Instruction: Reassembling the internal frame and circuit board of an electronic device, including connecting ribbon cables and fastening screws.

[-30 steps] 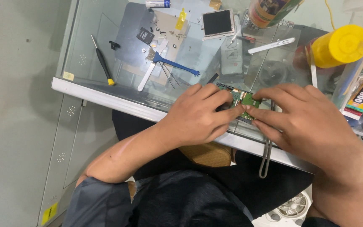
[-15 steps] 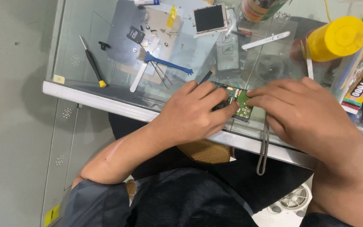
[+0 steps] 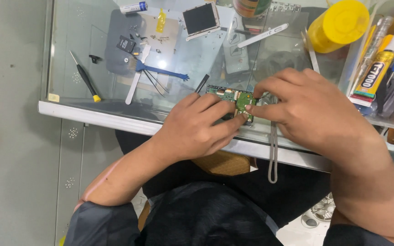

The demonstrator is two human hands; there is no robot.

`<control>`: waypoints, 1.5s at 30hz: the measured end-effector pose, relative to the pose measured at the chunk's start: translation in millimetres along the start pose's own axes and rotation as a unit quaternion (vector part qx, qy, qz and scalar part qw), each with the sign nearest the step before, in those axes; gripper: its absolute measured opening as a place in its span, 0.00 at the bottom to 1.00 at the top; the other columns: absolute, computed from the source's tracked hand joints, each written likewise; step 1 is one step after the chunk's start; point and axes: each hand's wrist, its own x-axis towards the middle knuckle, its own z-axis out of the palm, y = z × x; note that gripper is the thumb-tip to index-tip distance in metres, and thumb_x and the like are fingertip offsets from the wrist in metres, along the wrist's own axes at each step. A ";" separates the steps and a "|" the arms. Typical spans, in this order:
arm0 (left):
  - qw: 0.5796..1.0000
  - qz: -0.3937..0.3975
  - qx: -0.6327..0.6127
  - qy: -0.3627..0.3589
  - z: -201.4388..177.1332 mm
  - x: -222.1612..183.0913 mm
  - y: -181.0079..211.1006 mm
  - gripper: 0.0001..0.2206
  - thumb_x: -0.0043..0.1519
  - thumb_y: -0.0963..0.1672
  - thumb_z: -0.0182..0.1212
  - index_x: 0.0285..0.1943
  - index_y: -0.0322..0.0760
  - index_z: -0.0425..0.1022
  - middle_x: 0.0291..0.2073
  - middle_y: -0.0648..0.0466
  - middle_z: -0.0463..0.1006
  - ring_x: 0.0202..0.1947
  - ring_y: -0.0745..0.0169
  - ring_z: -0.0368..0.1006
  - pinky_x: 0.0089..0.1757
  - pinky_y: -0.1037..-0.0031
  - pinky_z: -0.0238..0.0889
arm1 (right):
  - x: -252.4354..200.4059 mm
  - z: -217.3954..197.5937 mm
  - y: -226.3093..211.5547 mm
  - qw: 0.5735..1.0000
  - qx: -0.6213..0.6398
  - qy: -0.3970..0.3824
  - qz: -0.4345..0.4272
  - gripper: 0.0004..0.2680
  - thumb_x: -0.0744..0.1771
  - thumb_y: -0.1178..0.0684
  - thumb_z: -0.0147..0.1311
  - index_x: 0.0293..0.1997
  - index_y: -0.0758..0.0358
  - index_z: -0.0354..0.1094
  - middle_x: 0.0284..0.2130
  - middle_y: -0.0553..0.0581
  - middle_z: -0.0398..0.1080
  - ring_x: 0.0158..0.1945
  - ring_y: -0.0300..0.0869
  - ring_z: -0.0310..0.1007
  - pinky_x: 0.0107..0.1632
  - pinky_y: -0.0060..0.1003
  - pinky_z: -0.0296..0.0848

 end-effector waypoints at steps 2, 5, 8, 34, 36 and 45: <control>1.000 -0.001 0.009 0.001 1.7 1.8 1.2 0.04 0.67 0.42 0.65 0.48 0.42 0.76 0.37 0.55 0.74 0.36 0.56 0.69 0.31 0.69 0.54 | 0.3 -0.4 0.6 1.000 0.006 -0.008 0.000 0.18 0.61 0.61 0.55 0.52 0.43 0.77 0.52 0.51 0.71 0.53 0.53 0.67 0.40 0.52 0.68; 1.000 -0.003 0.027 0.005 3.0 1.7 2.7 0.03 0.68 0.40 0.65 0.46 0.43 0.76 0.37 0.56 0.74 0.35 0.57 0.68 0.31 0.69 0.54 | -1.6 1.8 2.6 0.999 0.031 -0.025 0.002 0.20 0.60 0.62 0.55 0.56 0.43 0.76 0.53 0.52 0.72 0.55 0.52 0.68 0.42 0.52 0.68; 0.999 -0.024 0.015 -0.017 6.1 -4.0 5.5 0.06 0.69 0.40 0.61 0.52 0.43 0.76 0.40 0.54 0.75 0.38 0.55 0.70 0.32 0.68 0.58 | -4.1 4.9 2.7 0.999 -0.031 0.004 -0.022 0.18 0.61 0.51 0.57 0.57 0.37 0.73 0.49 0.48 0.70 0.48 0.51 0.69 0.40 0.49 0.68; 0.950 -0.259 0.021 0.175 -0.9 -96.5 7.3 0.19 0.57 0.37 0.56 0.57 0.43 0.75 0.38 0.50 0.75 0.39 0.57 0.70 0.42 0.66 0.58 | 6.9 19.2 -8.1 0.972 -0.205 -0.029 0.107 0.20 0.61 0.21 0.49 0.51 0.30 0.68 0.53 0.34 0.72 0.54 0.37 0.78 0.48 0.36 0.75; 0.929 -0.327 0.037 0.167 -26.7 -102.9 -10.7 0.14 0.62 0.40 0.55 0.57 0.41 0.75 0.38 0.51 0.76 0.40 0.56 0.71 0.43 0.65 0.58 | 3.7 27.8 -3.2 0.978 -0.177 -0.010 0.109 0.19 0.61 0.22 0.49 0.50 0.29 0.68 0.53 0.34 0.72 0.55 0.38 0.78 0.49 0.38 0.74; 0.834 -0.515 0.148 0.130 -62.2 -125.8 -65.0 0.08 0.64 0.46 0.58 0.50 0.44 0.74 0.38 0.60 0.73 0.42 0.59 0.70 0.44 0.63 0.57 | 3.6 38.9 11.8 0.990 -0.106 0.075 0.059 0.19 0.59 0.25 0.58 0.47 0.38 0.71 0.51 0.41 0.74 0.51 0.44 0.79 0.46 0.41 0.76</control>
